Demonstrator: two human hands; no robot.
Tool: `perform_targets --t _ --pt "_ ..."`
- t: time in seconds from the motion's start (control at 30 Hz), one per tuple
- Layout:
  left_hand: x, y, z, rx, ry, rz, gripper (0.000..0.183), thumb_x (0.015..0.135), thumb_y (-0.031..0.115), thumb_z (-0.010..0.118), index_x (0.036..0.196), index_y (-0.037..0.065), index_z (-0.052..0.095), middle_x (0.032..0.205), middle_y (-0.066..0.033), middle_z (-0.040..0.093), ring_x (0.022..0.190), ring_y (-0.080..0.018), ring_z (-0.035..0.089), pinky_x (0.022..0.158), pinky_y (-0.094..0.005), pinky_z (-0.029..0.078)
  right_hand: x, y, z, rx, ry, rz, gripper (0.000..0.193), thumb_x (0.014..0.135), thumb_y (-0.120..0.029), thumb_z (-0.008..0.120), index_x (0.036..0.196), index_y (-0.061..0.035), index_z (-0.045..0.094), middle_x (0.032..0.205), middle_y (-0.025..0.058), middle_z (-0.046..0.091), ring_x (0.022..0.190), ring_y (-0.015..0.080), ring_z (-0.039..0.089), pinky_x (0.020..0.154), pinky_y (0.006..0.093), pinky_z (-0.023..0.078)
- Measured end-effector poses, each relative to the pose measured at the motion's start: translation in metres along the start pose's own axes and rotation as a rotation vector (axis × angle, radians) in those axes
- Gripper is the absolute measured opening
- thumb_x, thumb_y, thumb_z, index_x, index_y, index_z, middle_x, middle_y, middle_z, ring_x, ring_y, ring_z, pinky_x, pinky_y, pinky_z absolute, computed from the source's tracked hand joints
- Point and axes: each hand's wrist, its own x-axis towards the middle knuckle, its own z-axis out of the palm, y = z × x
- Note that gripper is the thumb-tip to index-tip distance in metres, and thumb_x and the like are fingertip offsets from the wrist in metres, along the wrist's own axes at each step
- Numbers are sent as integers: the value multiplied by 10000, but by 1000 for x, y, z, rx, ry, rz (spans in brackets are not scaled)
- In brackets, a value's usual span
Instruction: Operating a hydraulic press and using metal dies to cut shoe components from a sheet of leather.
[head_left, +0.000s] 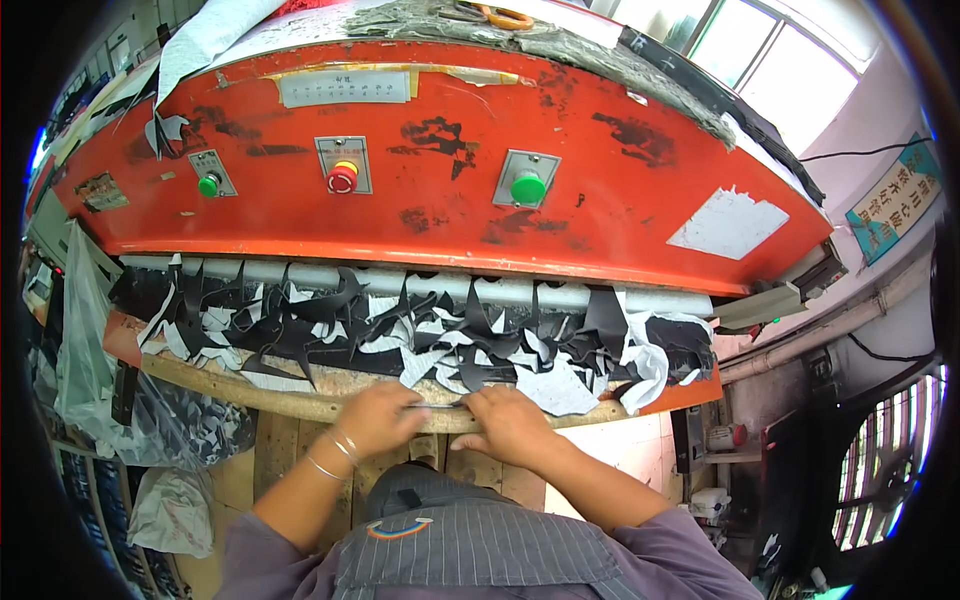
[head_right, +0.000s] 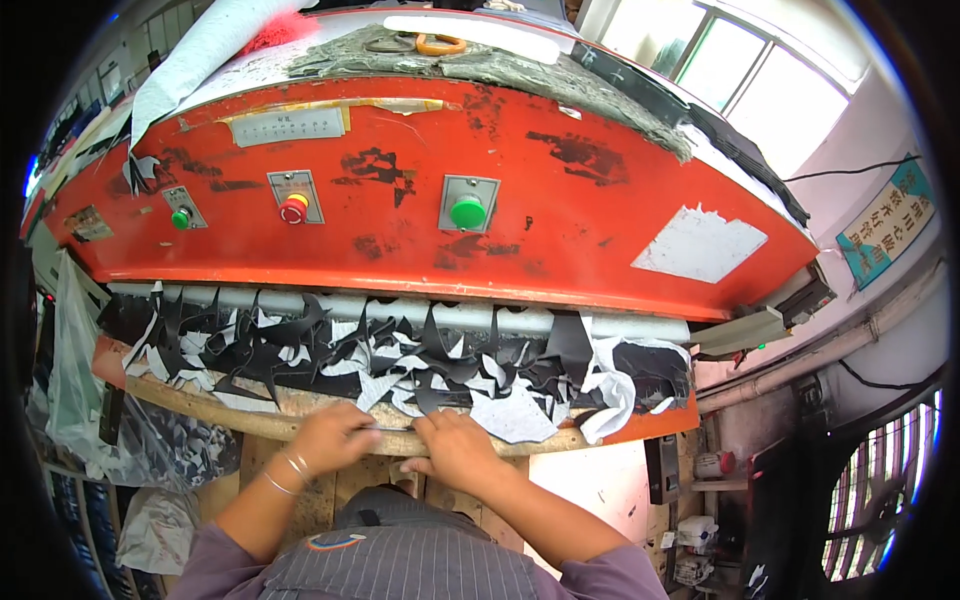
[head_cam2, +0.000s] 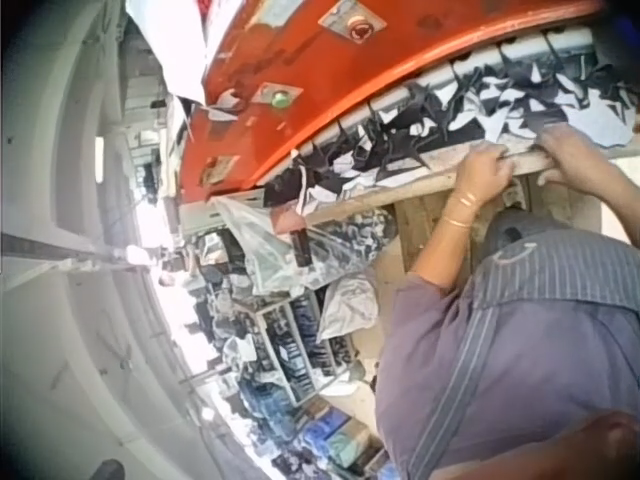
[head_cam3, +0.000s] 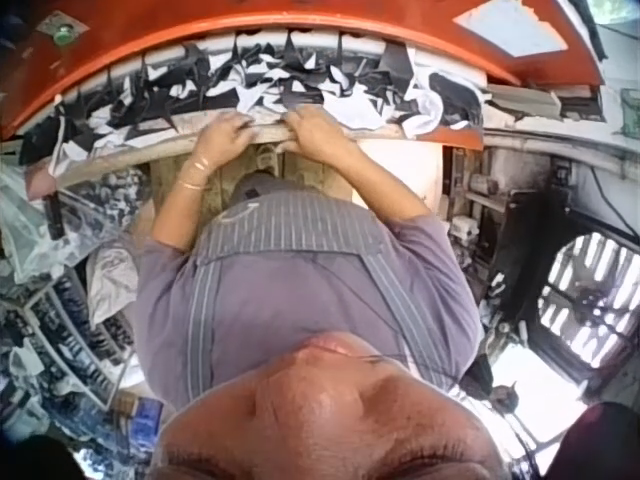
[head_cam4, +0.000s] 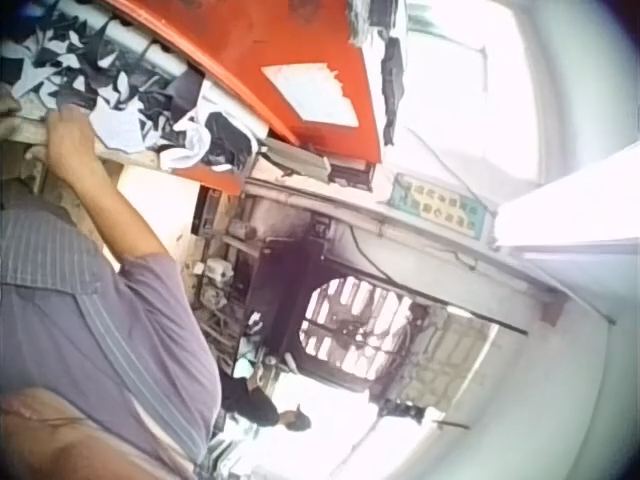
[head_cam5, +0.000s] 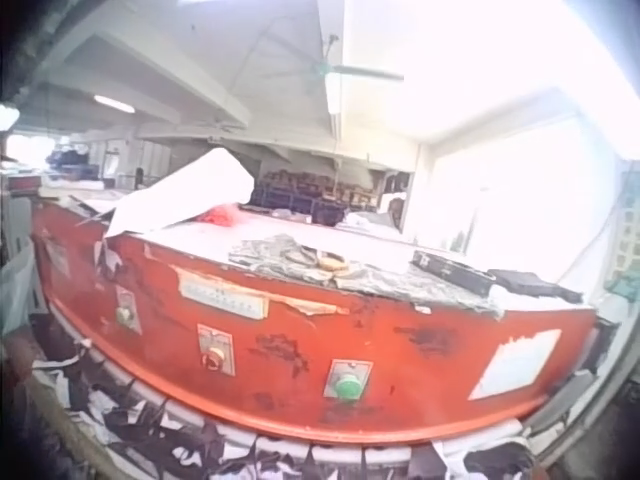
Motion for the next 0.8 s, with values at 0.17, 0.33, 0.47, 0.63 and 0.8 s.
perform_targets --t 0.17,0.33,0.47,0.63,0.8 --pt "-7 24 41 142 63 8 293 756 310 715 867 39 693 831 -118 635 847 -308 592 771 -394 485 -13 16 40 -210 121 43 416 601 -188 812 930 -48 598 897 115 610 910 286 589 779 364 495" --pt "-2 20 47 132 148 -33 289 741 327 699 828 52 692 809 -108 620 821 -305 575 750 -404 483 -3 18 34 -211 73 86 384 572 -184 813 869 -51 610 880 110 610 886 275 599 766 348 502" --pt "13 19 31 51 38 -68 307 742 351 701 802 50 713 781 -105 638 805 -305 591 749 -401 487 9 25 9 -154 -201 89 417 673 -306 787 946 -32 630 935 135 646 923 312 626 778 383 522" --pt "61 -6 -6 -433 -269 -379 249 830 276 699 810 29 717 740 -84 662 685 -161 626 648 -297 482 117 67 -80 50 -132 451 808 755 -685 605 1194 -8 580 1168 243 599 1064 414 576 866 468 492" --pt "201 -29 15 -834 -116 -428 278 940 220 580 1073 -14 646 951 -62 672 813 -134 633 747 -263 515 209 153 -79 -230 91 882 984 663 -708 681 1260 55 511 1364 347 373 1254 465 401 975 454 428"
